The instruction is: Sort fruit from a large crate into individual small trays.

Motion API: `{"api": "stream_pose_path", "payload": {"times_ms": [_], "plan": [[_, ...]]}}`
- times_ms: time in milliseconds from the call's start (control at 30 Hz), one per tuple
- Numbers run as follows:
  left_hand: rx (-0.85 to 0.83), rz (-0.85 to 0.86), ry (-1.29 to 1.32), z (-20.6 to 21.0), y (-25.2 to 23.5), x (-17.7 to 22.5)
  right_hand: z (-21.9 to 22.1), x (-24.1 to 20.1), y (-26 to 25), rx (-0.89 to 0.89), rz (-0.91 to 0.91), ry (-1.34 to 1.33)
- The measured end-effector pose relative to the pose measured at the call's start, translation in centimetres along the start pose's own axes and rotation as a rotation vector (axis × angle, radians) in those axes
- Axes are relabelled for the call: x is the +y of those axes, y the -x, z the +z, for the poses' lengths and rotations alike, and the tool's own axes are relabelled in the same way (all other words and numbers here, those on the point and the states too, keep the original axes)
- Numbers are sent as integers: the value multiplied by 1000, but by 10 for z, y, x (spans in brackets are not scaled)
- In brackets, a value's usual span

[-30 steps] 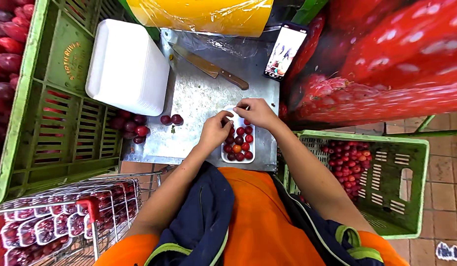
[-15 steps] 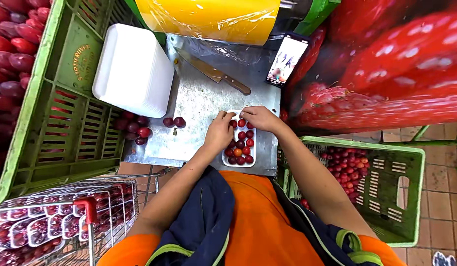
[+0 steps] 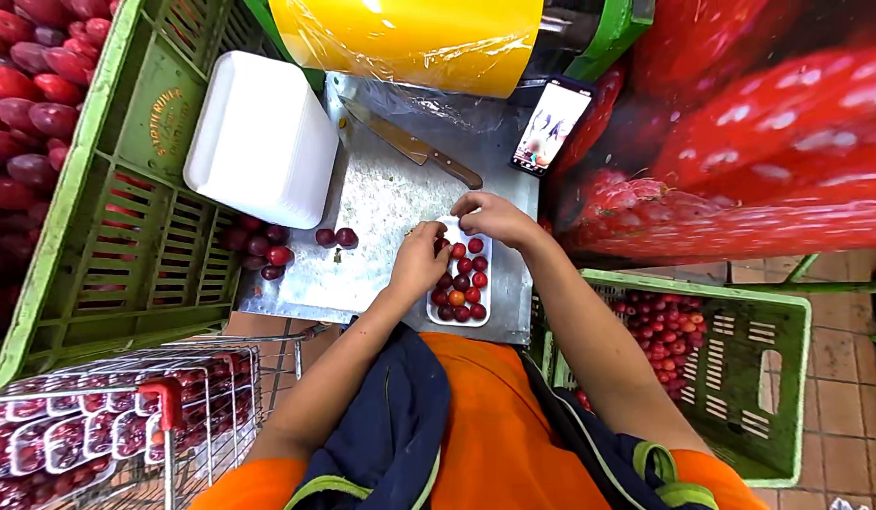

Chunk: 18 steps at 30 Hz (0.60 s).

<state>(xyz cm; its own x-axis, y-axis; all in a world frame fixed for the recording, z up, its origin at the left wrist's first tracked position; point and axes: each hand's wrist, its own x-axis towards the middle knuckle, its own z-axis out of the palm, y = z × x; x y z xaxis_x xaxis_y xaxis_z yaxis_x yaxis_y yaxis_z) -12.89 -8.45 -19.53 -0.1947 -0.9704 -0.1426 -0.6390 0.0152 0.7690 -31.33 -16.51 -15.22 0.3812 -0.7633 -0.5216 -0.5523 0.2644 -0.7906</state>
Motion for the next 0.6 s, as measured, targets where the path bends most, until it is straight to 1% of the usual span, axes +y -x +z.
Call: {"api": "stream_pose_path", "payload": {"times_ms": [67, 133, 200, 267, 300, 367, 433, 467, 500, 533, 567, 600], "plan": [[3, -47, 45, -2, 0, -1, 9, -3, -1, -1, -10, 111], [7, -39, 50, -1, -1, -3, 14, -2, -1, 15, -18, 175], [14, -17, 20, 1, -2, -5, 12, 1, 3, 43, -30, 183], [11, -20, -11, 2, 0, -4, 7, 7, 22, 134, -85, 151], [9, -29, -26, 2, 0, -2, 3, 12, 38, 208, -143, 116], [15, -28, -70, 0, 0, -1, -4, 34, 77, 403, -323, -32], [31, 14, -146, -2, 2, 1, -9, 76, 122, 663, -503, -178], [50, 65, -193, -2, 4, 1, -11, 103, 145, 822, -533, -189], [70, 133, -229, -2, 5, 2, -13, 137, 168, 991, -485, -142], [78, 194, -262, -1, 6, 4, -14, 175, 189, 1149, -340, -40], [67, 230, -297, 0, 6, 6, -13, 214, 209, 1248, -118, 107], [43, 242, -326, 2, 6, 9, -10, 253, 228, 1256, 155, 260]]}}
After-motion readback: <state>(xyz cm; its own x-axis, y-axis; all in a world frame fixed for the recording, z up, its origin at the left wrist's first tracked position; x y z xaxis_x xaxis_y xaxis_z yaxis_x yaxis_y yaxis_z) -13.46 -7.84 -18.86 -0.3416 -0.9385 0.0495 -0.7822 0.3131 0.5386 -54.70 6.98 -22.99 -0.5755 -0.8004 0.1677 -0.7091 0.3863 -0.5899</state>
